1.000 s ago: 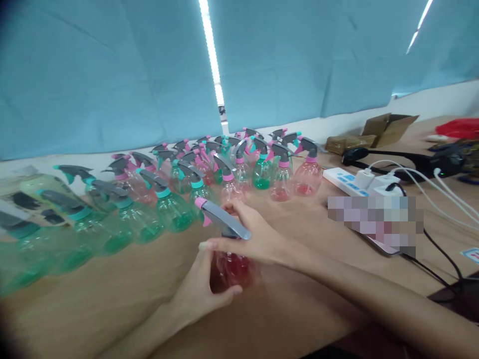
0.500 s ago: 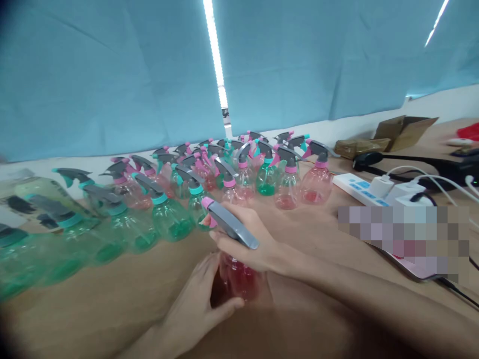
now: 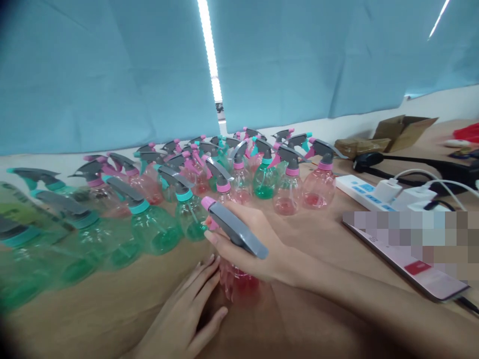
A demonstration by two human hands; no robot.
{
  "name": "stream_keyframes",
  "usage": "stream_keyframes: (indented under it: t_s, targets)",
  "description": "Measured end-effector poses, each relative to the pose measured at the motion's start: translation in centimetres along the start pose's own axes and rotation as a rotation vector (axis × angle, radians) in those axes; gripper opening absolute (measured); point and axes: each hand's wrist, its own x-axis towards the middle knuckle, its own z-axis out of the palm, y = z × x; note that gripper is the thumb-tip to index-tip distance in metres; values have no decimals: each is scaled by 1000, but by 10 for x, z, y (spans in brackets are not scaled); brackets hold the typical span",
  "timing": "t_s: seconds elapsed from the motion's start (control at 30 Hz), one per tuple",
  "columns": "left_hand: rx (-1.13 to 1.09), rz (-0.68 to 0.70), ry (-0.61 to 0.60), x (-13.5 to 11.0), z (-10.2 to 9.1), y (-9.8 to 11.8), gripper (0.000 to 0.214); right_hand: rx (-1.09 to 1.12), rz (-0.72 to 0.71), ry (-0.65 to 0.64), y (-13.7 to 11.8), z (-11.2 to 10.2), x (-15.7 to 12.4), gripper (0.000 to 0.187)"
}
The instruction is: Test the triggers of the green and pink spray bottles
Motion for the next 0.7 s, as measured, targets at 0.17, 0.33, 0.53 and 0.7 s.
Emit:
stream_keyframes:
  t_s: [0.17, 0.33, 0.53, 0.7]
  targets:
    - [-5, 28, 6, -2, -2, -2, 58, 142, -52, 19, -3, -1, 2, 18]
    - [-29, 33, 24, -2, -1, -2, 59, 184, -55, 5, -1, 4, 3, 20]
    - [-35, 18, 20, -2, 0, -3, 59, 143, -21, -22, -1, 1, 2, 25]
    - [-24, 31, 5, -3, 1, -3, 58, 237, -45, -45, -3, -2, 3, 21]
